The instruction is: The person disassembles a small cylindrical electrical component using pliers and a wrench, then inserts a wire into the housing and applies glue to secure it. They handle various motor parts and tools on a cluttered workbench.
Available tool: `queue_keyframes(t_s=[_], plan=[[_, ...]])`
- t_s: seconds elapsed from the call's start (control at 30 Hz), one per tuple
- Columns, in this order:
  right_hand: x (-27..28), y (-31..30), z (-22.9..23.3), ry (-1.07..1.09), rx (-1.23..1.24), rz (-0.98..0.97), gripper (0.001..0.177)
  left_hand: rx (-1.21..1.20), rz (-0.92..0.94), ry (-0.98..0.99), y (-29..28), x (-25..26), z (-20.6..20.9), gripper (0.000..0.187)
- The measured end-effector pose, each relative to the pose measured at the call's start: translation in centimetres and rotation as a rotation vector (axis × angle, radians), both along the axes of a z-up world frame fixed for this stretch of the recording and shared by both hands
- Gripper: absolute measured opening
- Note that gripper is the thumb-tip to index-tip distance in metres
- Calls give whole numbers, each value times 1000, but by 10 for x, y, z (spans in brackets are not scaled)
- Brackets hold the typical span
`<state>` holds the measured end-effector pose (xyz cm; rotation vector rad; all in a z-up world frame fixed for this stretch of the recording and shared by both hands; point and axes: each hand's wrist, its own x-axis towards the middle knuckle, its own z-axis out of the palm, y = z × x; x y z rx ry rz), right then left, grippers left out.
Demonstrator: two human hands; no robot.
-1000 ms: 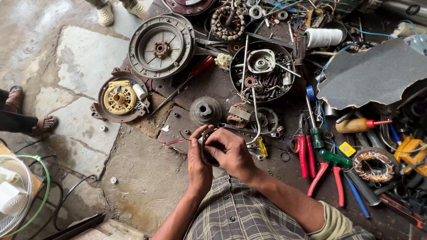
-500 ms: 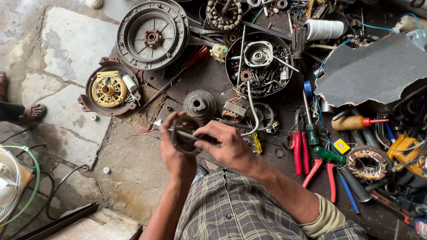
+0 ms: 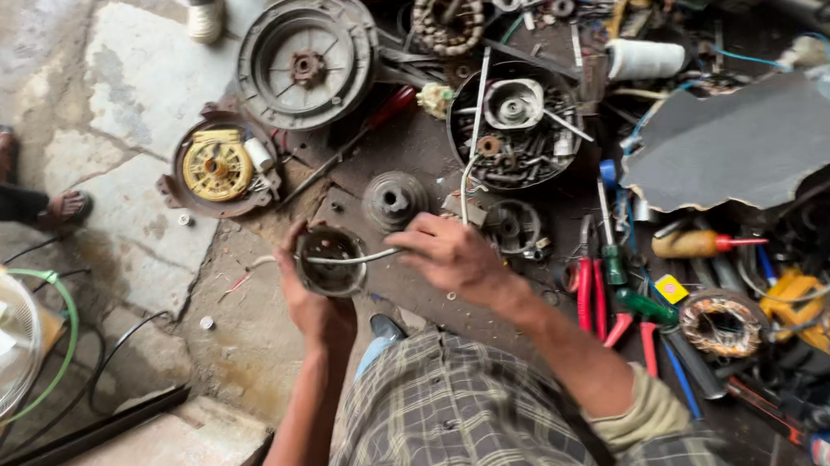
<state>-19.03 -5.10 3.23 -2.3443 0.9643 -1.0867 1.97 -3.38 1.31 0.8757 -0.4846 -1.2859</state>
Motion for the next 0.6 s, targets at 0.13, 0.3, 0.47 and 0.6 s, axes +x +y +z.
queue_keyframes(t_s=[0.13, 0.3, 0.47, 0.6], plan=[[3, 11, -4, 61, -39, -98, 21, -23, -78, -175, 2, 6, -1, 48], [41, 10, -8, -92, 40, -142, 17, -127, -171, -506, 20, -31, -3, 41], [34, -3, -18, -14, -145, -88, 26, 50, -163, -260, 13, -12, 5, 35], [29, -7, -19, 27, -174, -29, 19, 54, -79, -29, 13, 15, 11, 44]])
